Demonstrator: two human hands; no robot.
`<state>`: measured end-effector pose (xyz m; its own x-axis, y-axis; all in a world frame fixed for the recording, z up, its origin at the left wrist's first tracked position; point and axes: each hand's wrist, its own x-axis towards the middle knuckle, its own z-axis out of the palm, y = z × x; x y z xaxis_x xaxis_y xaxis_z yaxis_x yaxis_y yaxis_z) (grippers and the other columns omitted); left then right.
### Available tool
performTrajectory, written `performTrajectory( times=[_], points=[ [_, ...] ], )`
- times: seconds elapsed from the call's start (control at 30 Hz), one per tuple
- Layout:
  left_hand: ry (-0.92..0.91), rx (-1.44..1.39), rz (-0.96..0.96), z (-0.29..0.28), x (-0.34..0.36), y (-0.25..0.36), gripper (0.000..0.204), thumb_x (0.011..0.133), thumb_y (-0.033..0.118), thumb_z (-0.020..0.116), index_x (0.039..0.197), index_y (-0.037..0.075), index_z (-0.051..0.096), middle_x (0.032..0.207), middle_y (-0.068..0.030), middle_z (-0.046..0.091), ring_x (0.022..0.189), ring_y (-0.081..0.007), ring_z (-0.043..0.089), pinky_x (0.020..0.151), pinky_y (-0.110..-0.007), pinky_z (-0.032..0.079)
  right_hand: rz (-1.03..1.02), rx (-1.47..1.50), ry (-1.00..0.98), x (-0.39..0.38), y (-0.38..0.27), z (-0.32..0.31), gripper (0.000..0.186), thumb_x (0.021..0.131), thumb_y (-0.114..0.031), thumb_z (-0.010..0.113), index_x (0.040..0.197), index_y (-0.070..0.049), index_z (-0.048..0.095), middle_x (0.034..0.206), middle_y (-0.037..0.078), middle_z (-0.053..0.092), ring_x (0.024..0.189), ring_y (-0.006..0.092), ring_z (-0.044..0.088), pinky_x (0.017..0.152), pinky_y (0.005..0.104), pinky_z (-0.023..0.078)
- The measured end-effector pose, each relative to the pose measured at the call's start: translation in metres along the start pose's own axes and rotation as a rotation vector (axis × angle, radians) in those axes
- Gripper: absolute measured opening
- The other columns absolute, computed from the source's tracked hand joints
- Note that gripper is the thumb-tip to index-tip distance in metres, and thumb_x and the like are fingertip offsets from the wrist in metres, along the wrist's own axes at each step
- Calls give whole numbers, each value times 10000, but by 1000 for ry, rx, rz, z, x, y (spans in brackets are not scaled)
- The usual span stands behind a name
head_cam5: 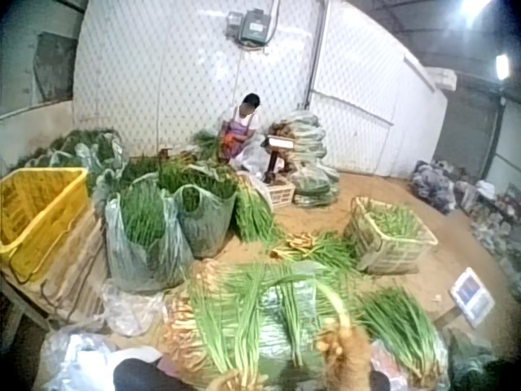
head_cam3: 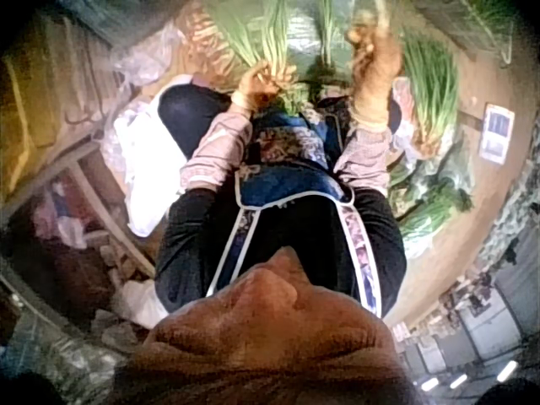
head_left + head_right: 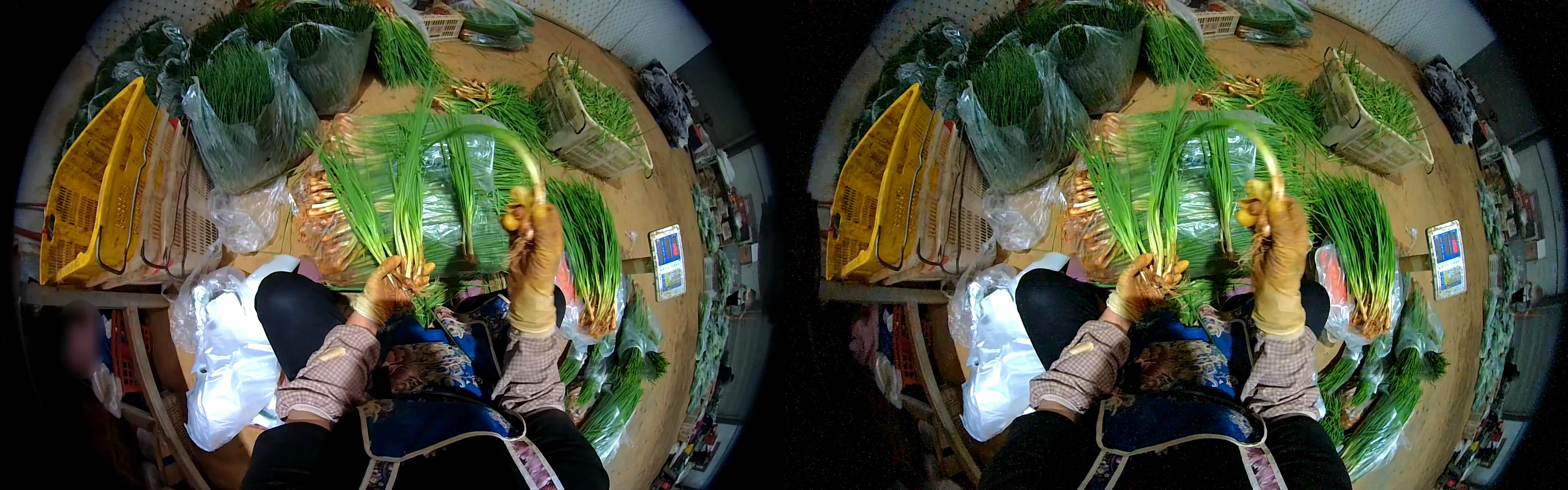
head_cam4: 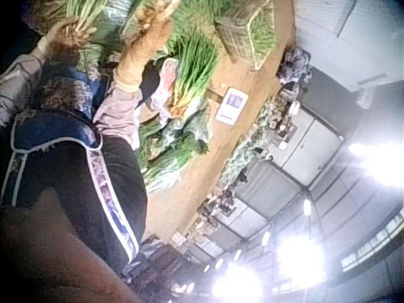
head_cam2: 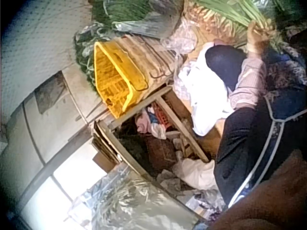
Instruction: The person sits on the floor and sorts green onions by hand, removing roots and bundling them into plastic bags. The person repeatedly picks up bunches, trims the ends, and places them into clear plastic packaging.
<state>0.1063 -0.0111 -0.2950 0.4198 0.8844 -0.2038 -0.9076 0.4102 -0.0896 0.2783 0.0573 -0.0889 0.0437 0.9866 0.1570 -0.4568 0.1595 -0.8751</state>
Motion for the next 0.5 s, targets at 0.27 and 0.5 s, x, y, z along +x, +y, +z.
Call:
performTrajectory(
  times=[0.27, 0.5],
  points=[
    [124, 182, 73, -5, 0, -7, 468, 902, 251, 521, 1238, -66, 452, 1163, -293, 538, 907, -302, 602, 802, -363, 505, 348, -388, -133, -41, 42, -6, 214, 908, -175, 563, 1043, -11, 585, 887, 66, 658, 657, 79, 553, 543, 193, 445],
    [107, 82, 41, -19, 1, -3, 283, 895, 117, 555, 1083, -84, 489, 1093, -242, 565, 1020, -383, 579, 765, -438, 542, 329, -255, 43, -32, 10, 9, 269, 882, -304, 579, 925, -39, 581, 809, 70, 610, 645, 73, 519, 584, 187, 435]
  ],
)
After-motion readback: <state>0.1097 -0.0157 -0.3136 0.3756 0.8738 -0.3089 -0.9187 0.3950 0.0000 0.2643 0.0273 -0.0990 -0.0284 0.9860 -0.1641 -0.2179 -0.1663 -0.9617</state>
